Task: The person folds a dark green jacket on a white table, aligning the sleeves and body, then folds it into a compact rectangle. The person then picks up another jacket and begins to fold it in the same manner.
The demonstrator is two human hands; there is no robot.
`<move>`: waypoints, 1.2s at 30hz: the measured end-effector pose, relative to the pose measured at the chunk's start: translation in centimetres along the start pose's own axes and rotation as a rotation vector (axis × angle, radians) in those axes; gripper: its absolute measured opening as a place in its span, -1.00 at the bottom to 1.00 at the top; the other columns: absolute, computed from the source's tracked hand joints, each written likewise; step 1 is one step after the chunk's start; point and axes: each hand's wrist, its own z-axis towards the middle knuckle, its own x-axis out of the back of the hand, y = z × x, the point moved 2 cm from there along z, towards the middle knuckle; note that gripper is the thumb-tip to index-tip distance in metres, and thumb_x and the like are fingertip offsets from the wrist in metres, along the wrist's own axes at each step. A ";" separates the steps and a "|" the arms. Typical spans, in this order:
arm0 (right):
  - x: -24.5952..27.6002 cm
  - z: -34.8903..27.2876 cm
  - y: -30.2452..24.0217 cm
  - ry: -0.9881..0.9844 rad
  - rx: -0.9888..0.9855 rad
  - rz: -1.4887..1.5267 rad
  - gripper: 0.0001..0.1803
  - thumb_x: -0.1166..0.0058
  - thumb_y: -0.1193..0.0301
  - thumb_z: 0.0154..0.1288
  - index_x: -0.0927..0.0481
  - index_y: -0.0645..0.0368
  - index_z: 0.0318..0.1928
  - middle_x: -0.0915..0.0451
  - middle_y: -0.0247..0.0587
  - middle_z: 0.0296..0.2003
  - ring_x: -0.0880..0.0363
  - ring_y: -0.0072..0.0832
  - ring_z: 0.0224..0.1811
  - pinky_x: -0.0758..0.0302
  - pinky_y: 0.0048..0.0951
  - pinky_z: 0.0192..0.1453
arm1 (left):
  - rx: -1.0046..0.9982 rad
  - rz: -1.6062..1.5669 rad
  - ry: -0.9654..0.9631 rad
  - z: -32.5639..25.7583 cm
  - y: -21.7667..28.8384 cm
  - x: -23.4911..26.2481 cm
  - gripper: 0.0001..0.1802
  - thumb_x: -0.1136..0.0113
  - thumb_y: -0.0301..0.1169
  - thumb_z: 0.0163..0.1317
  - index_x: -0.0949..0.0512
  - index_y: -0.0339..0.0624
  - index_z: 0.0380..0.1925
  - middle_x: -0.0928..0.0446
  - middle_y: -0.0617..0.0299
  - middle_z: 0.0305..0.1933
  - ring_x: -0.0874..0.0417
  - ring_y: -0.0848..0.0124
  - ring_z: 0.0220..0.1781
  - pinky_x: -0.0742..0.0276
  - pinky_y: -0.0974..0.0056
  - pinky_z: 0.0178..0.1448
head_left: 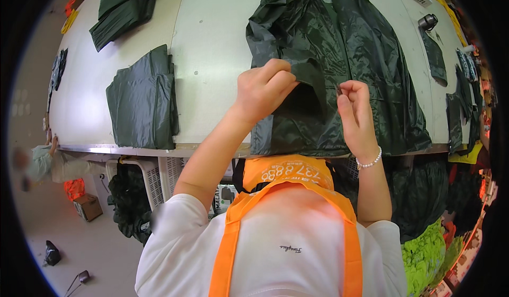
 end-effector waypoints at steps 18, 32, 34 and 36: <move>-2.2 2.0 0.1 -0.245 -0.150 0.185 -0.86 -0.16 0.50 0.22 -0.47 0.21 -0.26 -0.52 -0.47 -0.40 -0.41 -0.80 -0.40 -0.35 -0.73 -0.30 | 0.032 -0.002 0.036 -0.4 0.7 0.9 -0.71 -0.41 -0.61 -0.32 -0.46 -0.17 -0.60 -0.51 0.23 -0.45 -0.48 0.38 -0.63 -0.35 0.40 -0.60; 24.0 5.4 16.5 0.254 -0.262 -0.312 -0.67 -0.21 0.45 0.14 -0.50 0.23 -0.07 -0.55 -0.27 -0.24 -0.50 -0.55 -0.22 -0.47 -0.53 -0.10 | 1.198 0.363 0.650 -17.1 -4.7 14.4 -0.71 -0.20 -0.33 0.21 -0.50 -0.22 -0.11 -0.56 0.30 -0.22 -0.55 0.53 -0.31 -0.43 0.46 -0.27; 34.9 6.5 24.2 0.448 -0.233 -0.448 -0.65 -0.21 0.43 0.14 -0.53 0.21 -0.05 -0.57 -0.21 -0.22 -0.52 -0.48 -0.21 -0.47 -0.47 -0.08 | 1.320 0.240 0.659 -22.0 -1.8 13.3 -0.73 -0.17 -0.26 0.23 -0.51 -0.18 -0.16 -0.56 0.31 -0.26 -0.52 0.56 -0.37 -0.38 0.50 -0.35; 48.1 6.1 35.3 0.560 -0.350 -0.567 -0.65 -0.24 0.42 0.10 -0.55 0.19 -0.07 -0.59 -0.19 -0.20 -0.55 -0.44 -0.19 -0.48 -0.46 -0.06 | 1.550 0.090 0.667 -22.6 3.0 7.0 -0.78 -0.14 -0.28 0.24 -0.51 -0.15 -0.20 -0.55 0.29 -0.30 -0.51 0.57 -0.42 -0.38 0.50 -0.42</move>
